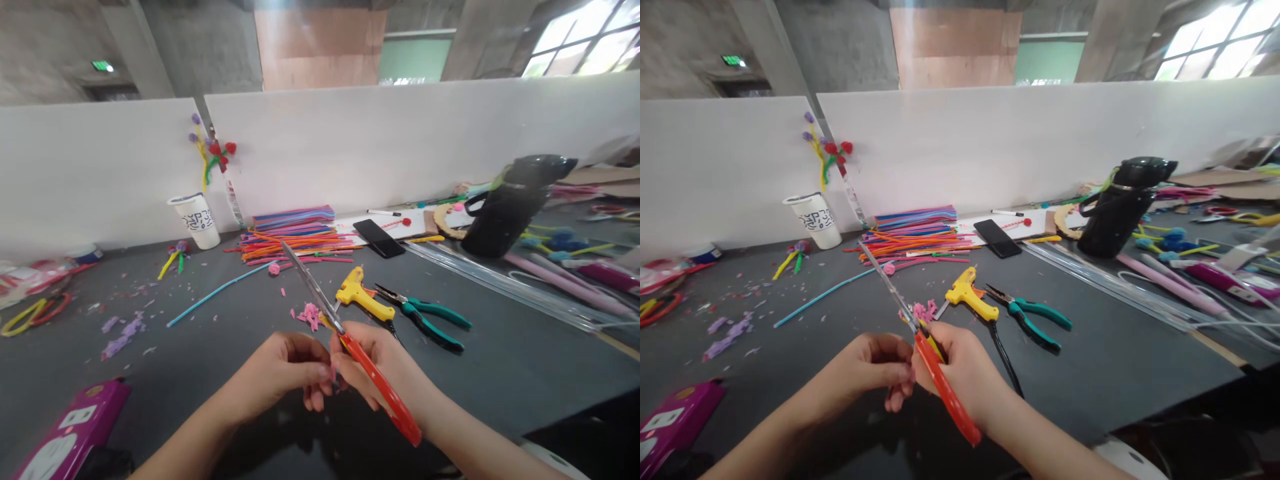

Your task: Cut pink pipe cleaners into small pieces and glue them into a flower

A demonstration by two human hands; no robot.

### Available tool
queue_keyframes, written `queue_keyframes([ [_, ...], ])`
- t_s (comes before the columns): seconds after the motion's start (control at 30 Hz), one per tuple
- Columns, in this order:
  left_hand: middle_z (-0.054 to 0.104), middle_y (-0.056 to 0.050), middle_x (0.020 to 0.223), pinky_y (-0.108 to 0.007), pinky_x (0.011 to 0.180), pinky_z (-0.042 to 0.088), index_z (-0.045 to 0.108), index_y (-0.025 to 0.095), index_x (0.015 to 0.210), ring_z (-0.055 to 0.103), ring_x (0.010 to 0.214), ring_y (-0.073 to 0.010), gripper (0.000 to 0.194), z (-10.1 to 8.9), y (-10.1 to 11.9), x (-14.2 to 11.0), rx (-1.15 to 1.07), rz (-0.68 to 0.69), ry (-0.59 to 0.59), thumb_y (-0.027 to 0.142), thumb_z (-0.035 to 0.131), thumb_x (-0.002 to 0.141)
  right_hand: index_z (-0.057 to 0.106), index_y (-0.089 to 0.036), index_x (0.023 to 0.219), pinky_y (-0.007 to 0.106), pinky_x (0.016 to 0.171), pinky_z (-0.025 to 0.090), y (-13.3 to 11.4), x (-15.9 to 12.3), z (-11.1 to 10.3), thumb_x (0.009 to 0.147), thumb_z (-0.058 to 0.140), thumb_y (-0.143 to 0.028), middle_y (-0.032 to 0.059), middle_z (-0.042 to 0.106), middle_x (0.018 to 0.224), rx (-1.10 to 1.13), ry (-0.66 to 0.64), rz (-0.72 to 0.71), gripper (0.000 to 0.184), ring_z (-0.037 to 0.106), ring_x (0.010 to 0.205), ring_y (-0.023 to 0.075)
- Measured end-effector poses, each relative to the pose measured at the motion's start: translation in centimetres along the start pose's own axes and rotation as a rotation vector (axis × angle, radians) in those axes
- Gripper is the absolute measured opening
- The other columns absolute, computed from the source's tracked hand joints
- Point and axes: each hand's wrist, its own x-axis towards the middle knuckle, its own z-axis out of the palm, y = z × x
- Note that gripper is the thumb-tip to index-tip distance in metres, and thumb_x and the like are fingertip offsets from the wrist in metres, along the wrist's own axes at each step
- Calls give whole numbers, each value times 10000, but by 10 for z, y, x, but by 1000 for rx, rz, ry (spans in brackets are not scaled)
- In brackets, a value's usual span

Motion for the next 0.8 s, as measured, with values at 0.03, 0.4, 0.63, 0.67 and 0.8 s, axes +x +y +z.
queue_keyframes([
  [0.03,611,-16,598,-204,490,433,630,114,701,559,476,-91,55,1,0,0,18,33,33,139,582,700,428,-184,626,139,303,220,0,0,1,671,492,-137,-95,461,490,-14,25,2,91,343,306,21],
  [0.4,581,14,556,-235,498,424,628,153,680,529,473,-113,79,6,-7,0,258,162,209,146,551,692,390,-193,615,167,391,272,3,4,4,699,511,-222,-84,381,509,-106,96,-84,151,345,423,54],
  [0.63,610,21,570,-194,485,423,592,155,683,543,474,-86,97,-11,10,-2,-73,342,438,237,629,718,315,-220,634,193,441,271,12,-2,-6,714,565,-383,-75,398,539,-470,149,-214,308,314,470,82],
  [0.67,615,21,581,-188,489,424,595,155,685,546,482,-81,94,-13,12,-3,-100,370,448,233,630,723,309,-224,643,196,439,263,13,-4,-7,718,560,-390,-77,402,532,-534,147,-217,310,316,458,85],
  [0.8,619,23,604,-178,500,425,609,157,687,545,506,-73,72,-16,15,-7,-133,455,456,206,619,739,331,-232,683,216,443,227,14,-9,-10,698,581,-424,-83,398,501,-798,176,-201,315,343,436,106],
])
